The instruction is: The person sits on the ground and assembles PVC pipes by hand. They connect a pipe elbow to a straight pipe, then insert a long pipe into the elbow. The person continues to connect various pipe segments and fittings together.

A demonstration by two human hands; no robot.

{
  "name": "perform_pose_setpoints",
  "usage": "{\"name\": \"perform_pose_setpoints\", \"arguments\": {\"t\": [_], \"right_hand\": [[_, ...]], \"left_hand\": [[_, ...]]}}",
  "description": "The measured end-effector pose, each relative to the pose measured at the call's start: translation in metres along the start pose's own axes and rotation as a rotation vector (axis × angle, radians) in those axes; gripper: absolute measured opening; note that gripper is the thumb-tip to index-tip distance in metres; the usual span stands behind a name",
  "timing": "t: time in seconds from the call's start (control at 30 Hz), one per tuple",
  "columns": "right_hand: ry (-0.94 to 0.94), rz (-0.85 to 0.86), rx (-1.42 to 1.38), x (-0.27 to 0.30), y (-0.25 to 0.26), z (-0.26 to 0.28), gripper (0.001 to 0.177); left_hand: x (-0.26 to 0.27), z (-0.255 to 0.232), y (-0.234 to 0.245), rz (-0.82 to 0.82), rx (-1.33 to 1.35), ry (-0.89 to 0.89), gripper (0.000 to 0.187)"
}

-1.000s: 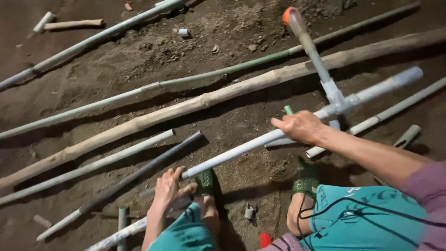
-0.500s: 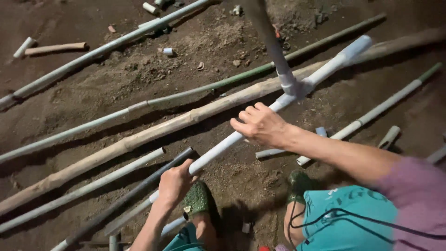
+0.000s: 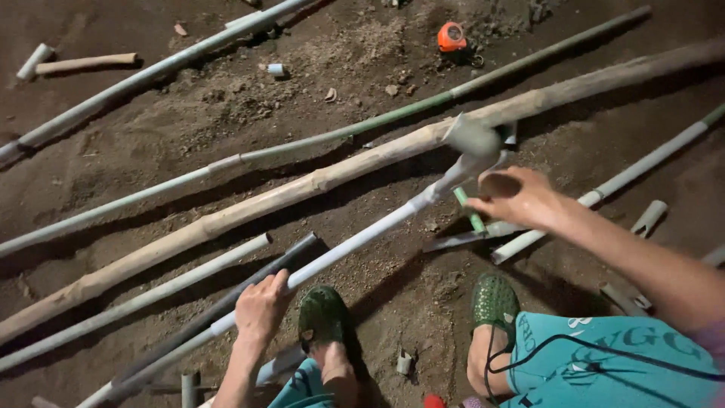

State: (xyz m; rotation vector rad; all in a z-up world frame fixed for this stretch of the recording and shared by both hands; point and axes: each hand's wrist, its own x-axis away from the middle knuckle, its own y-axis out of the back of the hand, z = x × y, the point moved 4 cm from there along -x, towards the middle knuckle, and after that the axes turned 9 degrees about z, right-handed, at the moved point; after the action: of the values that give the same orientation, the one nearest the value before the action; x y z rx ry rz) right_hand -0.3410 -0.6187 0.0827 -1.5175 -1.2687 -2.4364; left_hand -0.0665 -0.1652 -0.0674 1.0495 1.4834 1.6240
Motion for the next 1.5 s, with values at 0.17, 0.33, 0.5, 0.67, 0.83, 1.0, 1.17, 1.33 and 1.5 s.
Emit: {"name": "perform_pose_setpoints", "arguments": {"t": [0.17, 0.33, 0.5, 0.67, 0.83, 1.0, 1.17, 1.33, 1.5], "right_hand": [[0.050, 0.137, -0.523, -0.050, -0.026, -0.015, 0.024], [0.635, -0.037, -0.229, -0.037, -0.032, 0.031, 0.049], [0.676, -0.159, -0.239, -0.047, -0.044, 0.045, 0.040], [0.721, -0.302, -0.244, -0.054, -0.061, 0.052, 0.027], [0.577, -0.306, -0.312, -0.057, -0.060, 0.056, 0.034], [0.622, -0.238, -0.359, -0.051, -0.056, 0.060, 0.032], [0.638, -0.180, -0.267, -0.016, -0.040, 0.067, 0.026], [0.666, -0.129, -0.204, -0.035, -0.063, 0.031, 0.024], [0.733, -0.483, -0.250, 0.003, -0.010, 0.034, 0.041]], "left_hand": [[0.007, 0.037, -0.047, 0.129, -0.014, -0.033, 0.032], [0.009, 0.061, -0.059, 0.296, -0.066, 0.055, 0.032], [0.004, 0.076, -0.063, 0.138, -0.080, 0.130, 0.022], [-0.008, 0.054, -0.019, 0.051, -0.078, 0.117, 0.057], [-0.062, -0.038, 0.102, -0.221, 0.219, -0.147, 0.050], [-0.106, -0.130, 0.163, -0.035, 0.615, -0.342, 0.066], [-0.141, -0.189, 0.171, 0.196, 0.953, -0.244, 0.087], [-0.150, -0.229, 0.121, 0.016, 0.978, -0.305, 0.048], [-0.154, -0.256, 0.121, -0.006, 0.938, -0.297, 0.037]]}}
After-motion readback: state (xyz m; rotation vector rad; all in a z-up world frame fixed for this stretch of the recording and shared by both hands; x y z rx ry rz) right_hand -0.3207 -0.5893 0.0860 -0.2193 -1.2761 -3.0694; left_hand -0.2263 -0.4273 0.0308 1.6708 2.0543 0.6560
